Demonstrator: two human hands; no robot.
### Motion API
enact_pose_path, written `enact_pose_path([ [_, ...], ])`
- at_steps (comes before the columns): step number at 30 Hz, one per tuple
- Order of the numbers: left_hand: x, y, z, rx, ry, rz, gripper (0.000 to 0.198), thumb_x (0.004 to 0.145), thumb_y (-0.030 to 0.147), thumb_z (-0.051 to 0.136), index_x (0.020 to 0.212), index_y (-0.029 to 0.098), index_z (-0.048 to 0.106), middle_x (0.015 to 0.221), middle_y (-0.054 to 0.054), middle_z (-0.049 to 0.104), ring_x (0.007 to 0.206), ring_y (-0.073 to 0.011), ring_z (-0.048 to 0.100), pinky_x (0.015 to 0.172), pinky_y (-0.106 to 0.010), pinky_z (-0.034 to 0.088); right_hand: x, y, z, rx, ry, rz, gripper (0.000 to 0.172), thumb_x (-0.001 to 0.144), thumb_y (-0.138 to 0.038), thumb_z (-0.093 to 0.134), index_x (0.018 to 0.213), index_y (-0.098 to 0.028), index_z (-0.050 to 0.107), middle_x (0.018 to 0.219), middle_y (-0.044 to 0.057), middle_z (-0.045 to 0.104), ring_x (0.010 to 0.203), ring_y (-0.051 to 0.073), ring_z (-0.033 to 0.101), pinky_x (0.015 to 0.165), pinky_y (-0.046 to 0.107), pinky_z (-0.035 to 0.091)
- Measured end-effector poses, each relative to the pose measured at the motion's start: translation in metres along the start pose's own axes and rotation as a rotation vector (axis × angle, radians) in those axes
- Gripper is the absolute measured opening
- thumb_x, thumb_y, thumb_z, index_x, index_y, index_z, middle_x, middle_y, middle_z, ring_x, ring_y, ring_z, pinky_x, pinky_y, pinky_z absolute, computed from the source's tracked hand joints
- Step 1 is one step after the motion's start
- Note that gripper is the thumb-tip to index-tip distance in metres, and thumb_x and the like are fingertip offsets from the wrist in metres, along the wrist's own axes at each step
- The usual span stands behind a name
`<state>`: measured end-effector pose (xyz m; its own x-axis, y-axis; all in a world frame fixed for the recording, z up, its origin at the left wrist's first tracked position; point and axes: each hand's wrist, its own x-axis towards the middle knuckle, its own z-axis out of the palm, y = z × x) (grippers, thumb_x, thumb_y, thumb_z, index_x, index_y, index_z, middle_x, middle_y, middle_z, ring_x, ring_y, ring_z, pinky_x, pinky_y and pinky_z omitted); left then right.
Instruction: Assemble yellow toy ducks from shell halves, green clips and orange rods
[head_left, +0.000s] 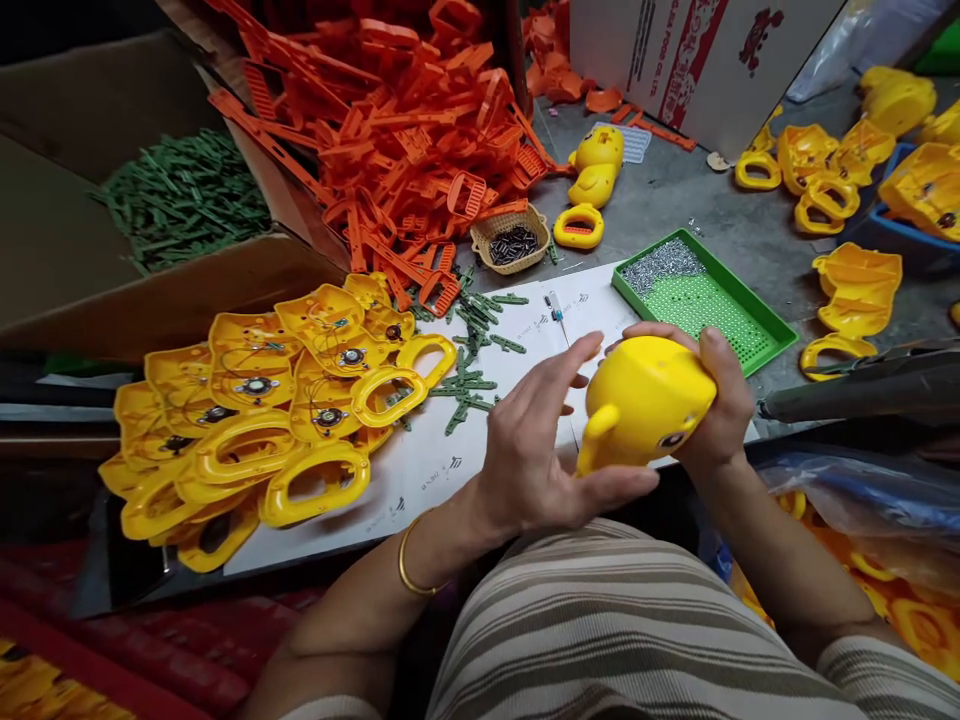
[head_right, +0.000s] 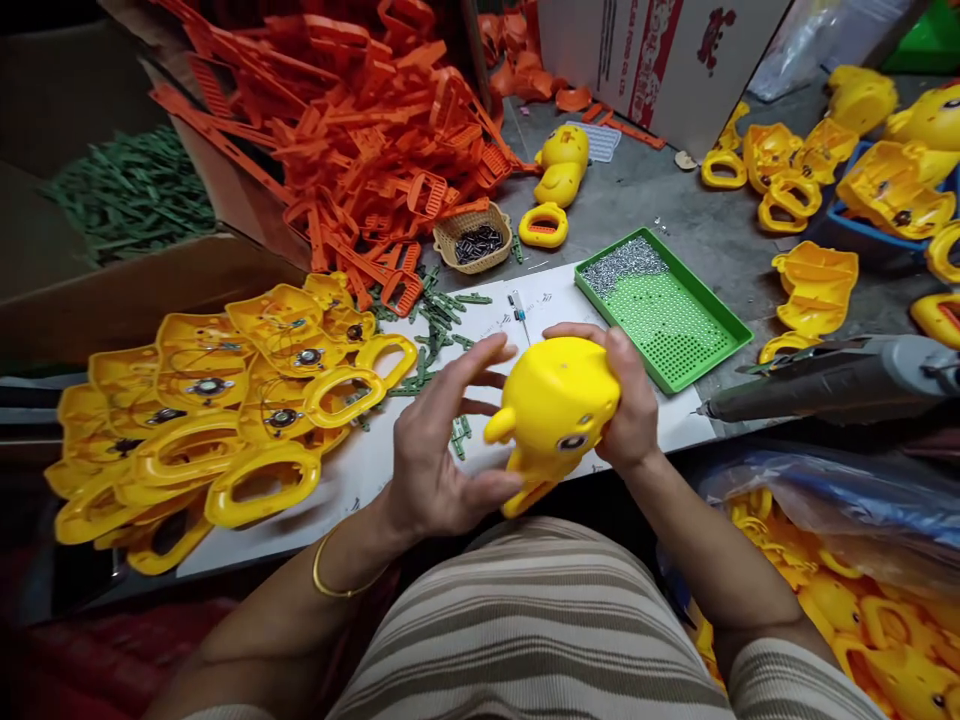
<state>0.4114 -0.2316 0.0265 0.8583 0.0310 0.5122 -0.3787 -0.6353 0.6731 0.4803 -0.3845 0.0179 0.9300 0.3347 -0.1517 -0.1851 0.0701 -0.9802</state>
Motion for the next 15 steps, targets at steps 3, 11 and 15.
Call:
enact_pose_path([
  [3, -0.002, -0.012, 0.005, 0.051, -0.013, 0.025, 0.04, 0.088, 0.059, 0.056, 0.088, 0.018, 0.059, 0.076, -0.002, 0.065, 0.058, -0.011, 0.057, 0.05, -0.022, 0.041, 0.009, 0.001, -0.001, 0.016, 0.064, 0.067, 0.062, 0.089, -0.065, 0.019, 0.109, -0.022, 0.059, 0.1, 0.011, 0.069, 0.091, 0.027, 0.069, 0.078, 0.042, 0.055],
  [11, 0.001, -0.044, 0.024, -0.035, 0.013, 0.18, 0.037, 0.093, 0.023, 0.049, 0.057, 0.021, 0.039, 0.046, 0.005, 0.039, 0.04, -0.0079, 0.035, 0.044, -0.024, 0.025, 0.03, 0.032, 0.01, 0.337, 0.066, 0.172, 0.061, 0.086, -0.07, 0.034, 0.097, -0.018, 0.065, 0.09, 0.01, 0.074, 0.087, 0.028, 0.071, 0.073, 0.04, 0.057],
  [15, 0.0, -0.059, 0.021, -0.268, -0.207, -0.34, 0.018, 0.087, 0.035, 0.062, 0.097, 0.02, 0.066, 0.091, -0.007, 0.07, 0.074, -0.0156, 0.065, 0.057, -0.022, 0.047, 0.063, 0.044, 0.001, 0.437, 0.169, 0.188, 0.063, 0.082, -0.076, 0.039, 0.09, -0.019, 0.064, 0.079, 0.01, 0.074, 0.082, 0.03, 0.072, 0.071, 0.042, 0.058],
])
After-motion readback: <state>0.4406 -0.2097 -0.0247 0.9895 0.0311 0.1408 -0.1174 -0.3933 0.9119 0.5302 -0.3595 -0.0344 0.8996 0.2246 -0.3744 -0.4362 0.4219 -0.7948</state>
